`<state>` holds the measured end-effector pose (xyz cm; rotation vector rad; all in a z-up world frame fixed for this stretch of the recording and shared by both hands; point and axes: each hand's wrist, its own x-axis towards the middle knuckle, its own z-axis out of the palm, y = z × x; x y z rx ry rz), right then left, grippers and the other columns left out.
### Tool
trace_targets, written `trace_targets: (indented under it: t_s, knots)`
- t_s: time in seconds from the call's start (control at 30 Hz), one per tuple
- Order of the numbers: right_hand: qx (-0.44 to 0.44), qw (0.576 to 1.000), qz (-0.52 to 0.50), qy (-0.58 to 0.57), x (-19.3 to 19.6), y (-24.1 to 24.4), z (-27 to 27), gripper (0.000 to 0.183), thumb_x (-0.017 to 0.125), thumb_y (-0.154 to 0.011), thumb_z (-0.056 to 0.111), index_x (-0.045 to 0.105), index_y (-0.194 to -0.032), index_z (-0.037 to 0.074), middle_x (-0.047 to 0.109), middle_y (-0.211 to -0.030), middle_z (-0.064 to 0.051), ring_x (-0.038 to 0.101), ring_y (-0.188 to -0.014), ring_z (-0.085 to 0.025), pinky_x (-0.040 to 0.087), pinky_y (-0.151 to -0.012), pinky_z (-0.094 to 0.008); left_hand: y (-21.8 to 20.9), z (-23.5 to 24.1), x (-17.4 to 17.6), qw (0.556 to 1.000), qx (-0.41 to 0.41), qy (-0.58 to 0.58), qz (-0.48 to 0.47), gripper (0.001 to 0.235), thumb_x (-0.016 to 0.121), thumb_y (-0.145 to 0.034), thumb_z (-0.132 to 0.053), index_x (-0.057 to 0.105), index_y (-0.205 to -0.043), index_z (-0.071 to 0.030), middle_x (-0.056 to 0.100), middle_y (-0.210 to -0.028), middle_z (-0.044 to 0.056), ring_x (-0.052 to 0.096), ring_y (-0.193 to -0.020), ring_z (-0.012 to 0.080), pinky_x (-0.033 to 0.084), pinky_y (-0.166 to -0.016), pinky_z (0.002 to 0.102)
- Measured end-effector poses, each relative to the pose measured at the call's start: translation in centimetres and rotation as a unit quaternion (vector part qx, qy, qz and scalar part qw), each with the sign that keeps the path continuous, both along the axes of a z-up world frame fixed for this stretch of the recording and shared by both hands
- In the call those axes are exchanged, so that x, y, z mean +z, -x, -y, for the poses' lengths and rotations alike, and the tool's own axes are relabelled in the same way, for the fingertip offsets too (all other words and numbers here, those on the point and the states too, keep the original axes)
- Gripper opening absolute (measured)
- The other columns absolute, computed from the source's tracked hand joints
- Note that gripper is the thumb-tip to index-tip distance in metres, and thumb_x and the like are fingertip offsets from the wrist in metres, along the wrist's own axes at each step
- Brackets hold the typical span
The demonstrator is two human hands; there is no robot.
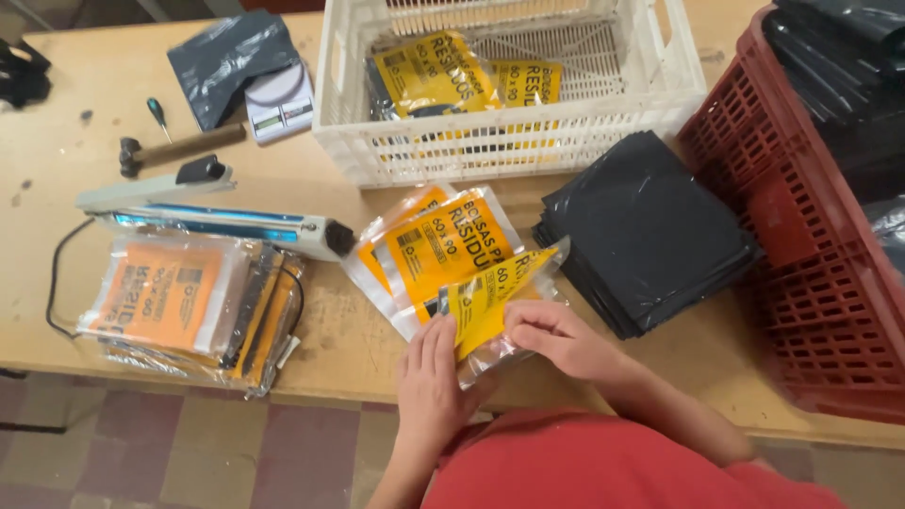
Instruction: Packaging stacks of black plastic bags into labeled yellow outer bags at a workbench.
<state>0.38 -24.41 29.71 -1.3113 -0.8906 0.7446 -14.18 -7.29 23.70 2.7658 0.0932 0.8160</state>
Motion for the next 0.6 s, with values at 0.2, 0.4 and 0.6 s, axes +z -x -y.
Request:
trace_targets:
  t_s: [0.2,0.4,0.6]
  knots:
    - [-0.066,0.985,0.022,-0.157,1.0,-0.9,3.4,0.029,0.052,-0.104,0.031,0.066,-0.095,0.006,0.068,-0.101,-0.010,0.069,-0.109,-0.031,0.053,-0.096,-0.044,-4.8,-4.5,4.5,0.997,0.028,-0.004,-0.067,0.033,0.059,-0.060,0.008,0.056,-0.085,-0.014,0.057,-0.070,-0.002,0.051,-0.057,0.0143,0.038,-0.044,0.027]
    - [-0.329,0.837,0.374,0.228,-12.3,-3.9,7.7,0.028,0.077,-0.080,0.019,0.068,-0.106,0.016,0.070,-0.102,-0.003,0.065,-0.113,-0.025,0.049,-0.098,-0.040,-12.6,-7.7,13.4,0.974,0.095,-0.181,0.098,0.012,0.071,-0.080,-0.026,0.063,-0.089,-0.024,0.054,-0.070,0.000,0.062,-0.060,0.0285,0.049,-0.056,0.041]
    - [-0.355,0.640,0.499,0.464,-17.5,-3.4,8.7,0.055,0.078,-0.076,0.022,0.056,-0.126,0.017,0.056,-0.129,-0.005,0.048,-0.134,-0.029,0.044,-0.106,-0.043,-27.2,-7.8,18.8,0.867,0.079,-0.319,0.374,0.010,0.055,-0.092,-0.026,0.057,-0.083,-0.030,0.050,-0.077,-0.012,0.057,-0.074,0.0101,0.041,-0.063,0.024]
